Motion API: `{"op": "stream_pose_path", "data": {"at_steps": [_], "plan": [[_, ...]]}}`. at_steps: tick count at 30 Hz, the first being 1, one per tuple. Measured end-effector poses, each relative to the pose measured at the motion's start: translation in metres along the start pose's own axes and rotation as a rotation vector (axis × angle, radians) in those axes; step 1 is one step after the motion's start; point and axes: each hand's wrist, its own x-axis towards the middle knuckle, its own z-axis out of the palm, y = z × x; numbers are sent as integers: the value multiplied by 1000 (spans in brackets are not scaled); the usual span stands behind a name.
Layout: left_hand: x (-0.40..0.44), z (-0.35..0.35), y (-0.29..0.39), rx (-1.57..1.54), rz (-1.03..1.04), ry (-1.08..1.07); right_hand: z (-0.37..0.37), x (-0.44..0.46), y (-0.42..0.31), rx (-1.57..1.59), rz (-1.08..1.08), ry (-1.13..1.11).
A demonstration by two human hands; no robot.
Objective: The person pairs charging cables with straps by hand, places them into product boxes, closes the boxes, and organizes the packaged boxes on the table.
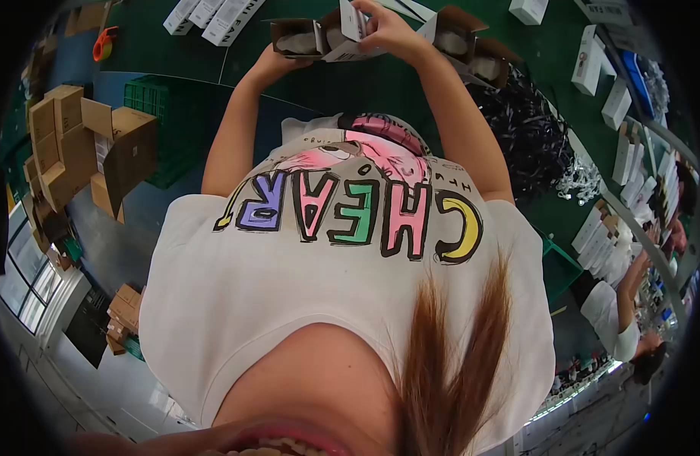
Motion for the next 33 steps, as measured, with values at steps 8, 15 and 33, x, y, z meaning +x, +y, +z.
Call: {"op": "stream_pose_path", "data": {"at_steps": [8, 15, 33], "plan": [[17, -19, 6, -49, -50, -146, -33, 9, 43, -121, -48, 67], [74, -23, -14, 128, 19, -68, 11, -48, -5, -267, -89, 153], [34, 29, 27, 176, 87, -146, -46, -190, 0, -240, 399, 455]]}}
